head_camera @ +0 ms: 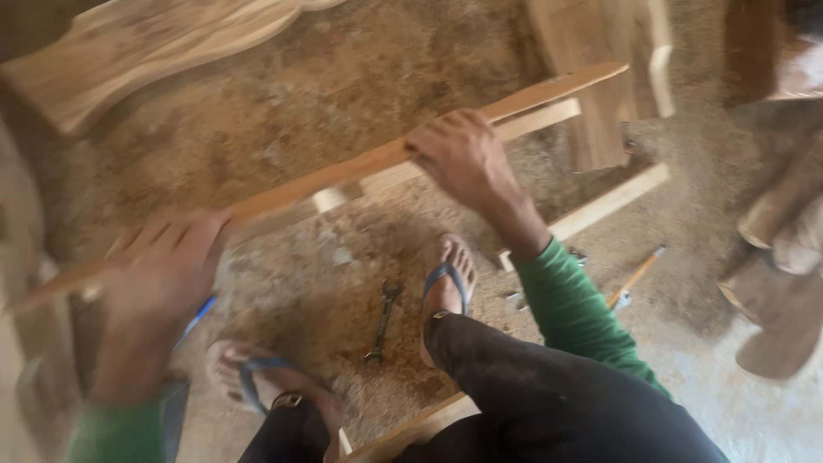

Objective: The person sits on the floor of a woodworking shop and services a circular saw, using a screwdriver and a wrench to loosen and tighten parts of the blade assembly while holding the saw steady. Afterwards the person sets the saw aside and stacks long wooden planks and cut pieces on the floor.

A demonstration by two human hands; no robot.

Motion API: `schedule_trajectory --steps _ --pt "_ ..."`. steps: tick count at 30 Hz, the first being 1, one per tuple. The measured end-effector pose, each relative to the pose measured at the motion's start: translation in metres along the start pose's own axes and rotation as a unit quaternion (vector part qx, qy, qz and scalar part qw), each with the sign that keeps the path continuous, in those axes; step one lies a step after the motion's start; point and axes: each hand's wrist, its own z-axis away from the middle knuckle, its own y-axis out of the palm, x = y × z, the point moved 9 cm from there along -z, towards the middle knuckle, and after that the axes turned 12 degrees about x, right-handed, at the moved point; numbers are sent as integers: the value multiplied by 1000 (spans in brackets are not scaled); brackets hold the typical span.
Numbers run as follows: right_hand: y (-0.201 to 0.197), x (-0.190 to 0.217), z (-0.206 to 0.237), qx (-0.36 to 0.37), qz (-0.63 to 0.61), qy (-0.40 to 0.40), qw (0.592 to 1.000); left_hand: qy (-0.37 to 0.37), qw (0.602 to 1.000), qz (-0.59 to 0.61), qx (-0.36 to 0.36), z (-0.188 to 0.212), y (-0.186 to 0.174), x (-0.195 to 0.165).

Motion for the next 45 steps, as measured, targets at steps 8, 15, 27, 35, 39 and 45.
schedule_trajectory --steps 8,15,27,35,39,45 --pt "72 -14 -28 109 -55 31 992 -174 943 247 137 0 100 67" --pt "83 -23 -32 20 -5 42 999 -53 991 102 73 8 95 52" --pt "125 21 15 -66 36 32 997 -110 989 91 46 68 107 63" --pt "102 52 -25 9 87 -43 995 -149 975 110 124 58 115 70" --pt "109 73 -35 37 25 -56 997 -183 945 135 234 51 131 68" --pt "103 82 -29 -12 14 -60 998 -130 965 122 190 29 132 30"
